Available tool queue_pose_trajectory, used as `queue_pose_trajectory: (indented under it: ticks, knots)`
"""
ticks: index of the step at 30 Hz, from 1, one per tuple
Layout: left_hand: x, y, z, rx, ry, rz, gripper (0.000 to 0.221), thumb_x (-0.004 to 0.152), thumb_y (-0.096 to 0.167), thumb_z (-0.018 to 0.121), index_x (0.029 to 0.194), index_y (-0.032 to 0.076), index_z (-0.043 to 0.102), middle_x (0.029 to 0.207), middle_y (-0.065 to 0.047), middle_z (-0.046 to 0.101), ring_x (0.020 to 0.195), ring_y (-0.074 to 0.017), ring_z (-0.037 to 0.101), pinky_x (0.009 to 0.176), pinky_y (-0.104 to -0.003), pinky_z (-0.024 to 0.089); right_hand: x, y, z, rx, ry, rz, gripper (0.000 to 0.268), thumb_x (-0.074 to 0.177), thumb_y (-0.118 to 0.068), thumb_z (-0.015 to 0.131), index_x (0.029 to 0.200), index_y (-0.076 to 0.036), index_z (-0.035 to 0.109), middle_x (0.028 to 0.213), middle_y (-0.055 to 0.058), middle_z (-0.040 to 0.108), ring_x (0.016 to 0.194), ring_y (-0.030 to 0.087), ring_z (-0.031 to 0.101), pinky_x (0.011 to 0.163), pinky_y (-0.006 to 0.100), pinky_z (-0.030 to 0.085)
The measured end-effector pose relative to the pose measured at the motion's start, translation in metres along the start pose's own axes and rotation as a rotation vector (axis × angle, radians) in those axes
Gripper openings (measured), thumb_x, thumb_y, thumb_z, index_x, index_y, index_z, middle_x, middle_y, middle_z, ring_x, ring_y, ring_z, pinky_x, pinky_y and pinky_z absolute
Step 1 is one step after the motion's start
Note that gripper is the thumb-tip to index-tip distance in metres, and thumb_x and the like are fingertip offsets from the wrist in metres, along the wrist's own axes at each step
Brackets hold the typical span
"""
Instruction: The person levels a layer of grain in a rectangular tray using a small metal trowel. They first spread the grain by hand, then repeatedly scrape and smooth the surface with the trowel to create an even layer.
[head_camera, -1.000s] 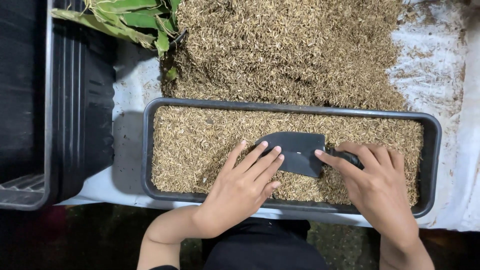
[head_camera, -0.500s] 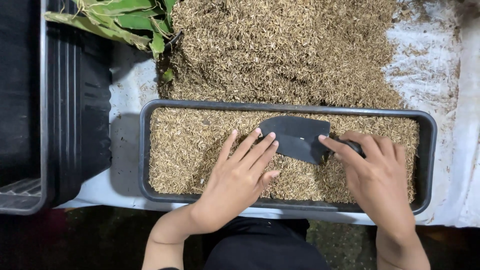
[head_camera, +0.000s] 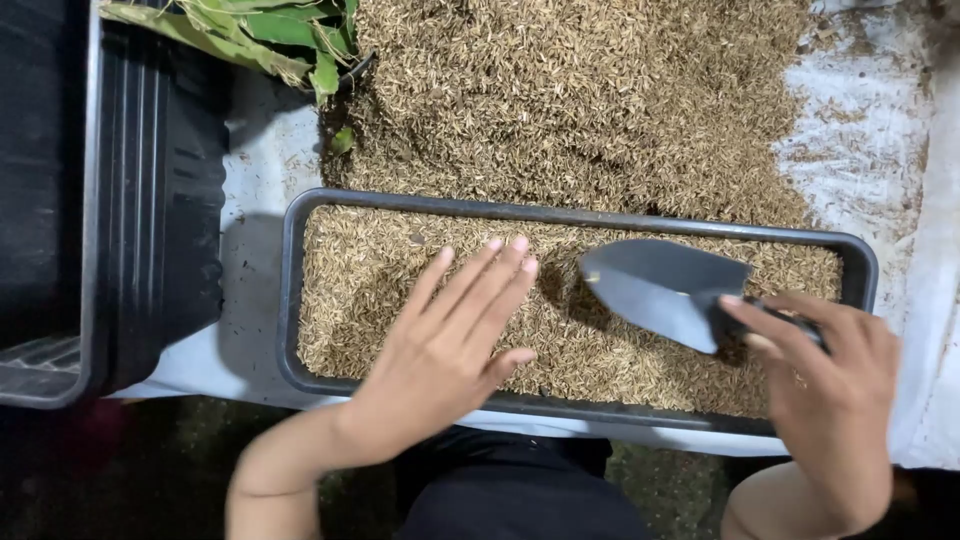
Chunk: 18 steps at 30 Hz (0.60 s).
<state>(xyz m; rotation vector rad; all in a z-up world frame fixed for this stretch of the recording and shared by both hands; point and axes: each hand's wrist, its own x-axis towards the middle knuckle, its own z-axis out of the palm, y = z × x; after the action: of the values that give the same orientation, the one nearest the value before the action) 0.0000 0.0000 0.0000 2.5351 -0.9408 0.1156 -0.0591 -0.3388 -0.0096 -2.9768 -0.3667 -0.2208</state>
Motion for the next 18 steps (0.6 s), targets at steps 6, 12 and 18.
queue_pose_trajectory:
  ticks: [6,12,18]
  knots:
    - [0.018,-0.022,0.0,0.164,-0.163,0.216,0.069,0.103,0.05,0.04,0.15,0.0,0.035,0.158,-0.019,0.034,0.148,-0.0294,0.032,0.122,-0.046,0.024,-0.011,0.015,0.007,0.226,0.113,0.069,0.04,0.101,0.013,0.068,0.135,-0.007,0.066,0.125,0.018,0.061,0.118,0.031,0.057,0.108,0.045,0.035]
    - [0.037,-0.033,0.021,0.26,-0.243,0.455,0.072,0.105,0.055,0.023,0.155,0.003,0.026,0.163,-0.015,0.021,0.152,-0.0288,0.017,0.125,-0.045,0.013,-0.024,0.028,0.023,0.126,0.366,0.052,0.022,0.11,0.006,0.074,0.129,-0.003,0.072,0.123,0.023,0.062,0.116,0.035,0.054,0.107,0.045,0.029]
    - [0.042,-0.034,0.027,0.146,-0.31,0.458,0.071,0.106,0.054,0.02,0.157,0.005,0.014,0.164,-0.015,0.008,0.153,-0.0285,0.007,0.125,-0.048,0.005,-0.024,0.027,0.023,-0.01,0.448,0.0,0.027,0.11,0.02,0.078,0.122,-0.003,0.079,0.12,0.025,0.061,0.109,0.038,0.045,0.1,0.047,0.036]
